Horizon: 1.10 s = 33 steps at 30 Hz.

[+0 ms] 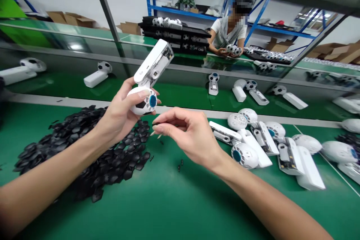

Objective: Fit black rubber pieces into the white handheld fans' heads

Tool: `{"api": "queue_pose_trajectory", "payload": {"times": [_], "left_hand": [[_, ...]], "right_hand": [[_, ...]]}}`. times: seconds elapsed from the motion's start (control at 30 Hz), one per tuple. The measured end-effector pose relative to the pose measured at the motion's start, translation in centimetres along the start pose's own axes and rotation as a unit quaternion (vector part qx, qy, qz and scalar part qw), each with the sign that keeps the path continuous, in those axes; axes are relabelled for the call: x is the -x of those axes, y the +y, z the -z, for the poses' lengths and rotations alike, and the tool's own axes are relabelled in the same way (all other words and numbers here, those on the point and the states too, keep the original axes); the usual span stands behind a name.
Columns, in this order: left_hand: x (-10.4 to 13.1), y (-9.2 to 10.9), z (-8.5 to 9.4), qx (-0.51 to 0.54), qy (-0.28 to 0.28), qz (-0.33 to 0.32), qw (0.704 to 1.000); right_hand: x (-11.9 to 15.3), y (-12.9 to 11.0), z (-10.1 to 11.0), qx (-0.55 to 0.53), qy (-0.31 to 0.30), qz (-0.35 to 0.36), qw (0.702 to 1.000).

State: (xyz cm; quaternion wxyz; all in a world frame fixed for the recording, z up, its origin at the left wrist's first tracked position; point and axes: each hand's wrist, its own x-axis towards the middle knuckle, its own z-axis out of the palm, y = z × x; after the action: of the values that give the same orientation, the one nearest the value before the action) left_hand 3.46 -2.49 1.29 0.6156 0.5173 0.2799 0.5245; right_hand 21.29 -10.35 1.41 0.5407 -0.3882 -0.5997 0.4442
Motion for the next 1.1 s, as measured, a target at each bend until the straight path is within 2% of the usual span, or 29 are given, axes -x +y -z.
{"api": "queue_pose_trajectory", "payload": {"times": [0.1, 0.23, 0.37, 0.47, 0.6, 0.77, 0.9, 1.1], "left_hand": [[0.3, -0.5, -0.2, -0.037, 0.005, -0.045, 0.998], [0.8, -1.3, -0.3, -0.099, -0.011, -0.126, 0.987], [1.3, -1.8, -0.4, -0.171, -0.020, -0.203, 0.964], [1.7, -2.1, -0.2, -0.204, -0.018, -0.268, 0.941], [2.2, -2.4, 0.3, -0.267, -0.007, -0.294, 0.918], [2.1, -2.2, 0.8, -0.355, 0.005, -0.377, 0.856], [1.7, -1.9, 0.9, -0.375, -0.017, -0.449, 0.811], [1.3, -1.7, 1.2, -0.368, -0.058, -0.476, 0.797]], "right_hand": [[-0.4, -0.2, 0.1, -0.071, 0.024, -0.023, 0.997], [-0.8, -0.3, 0.1, -0.113, 0.041, -0.051, 0.991], [-1.0, -0.4, 0.0, -0.160, 0.055, -0.081, 0.982], [-1.2, -0.5, 0.1, -0.195, 0.060, -0.128, 0.971], [-1.3, -0.5, 0.1, -0.207, 0.059, -0.181, 0.960], [-1.2, 0.0, 0.2, -0.210, 0.051, -0.189, 0.958], [-1.2, 0.5, 0.3, -0.240, 0.038, -0.203, 0.948], [-1.1, 0.5, 0.5, -0.212, -0.001, -0.190, 0.959]]}}
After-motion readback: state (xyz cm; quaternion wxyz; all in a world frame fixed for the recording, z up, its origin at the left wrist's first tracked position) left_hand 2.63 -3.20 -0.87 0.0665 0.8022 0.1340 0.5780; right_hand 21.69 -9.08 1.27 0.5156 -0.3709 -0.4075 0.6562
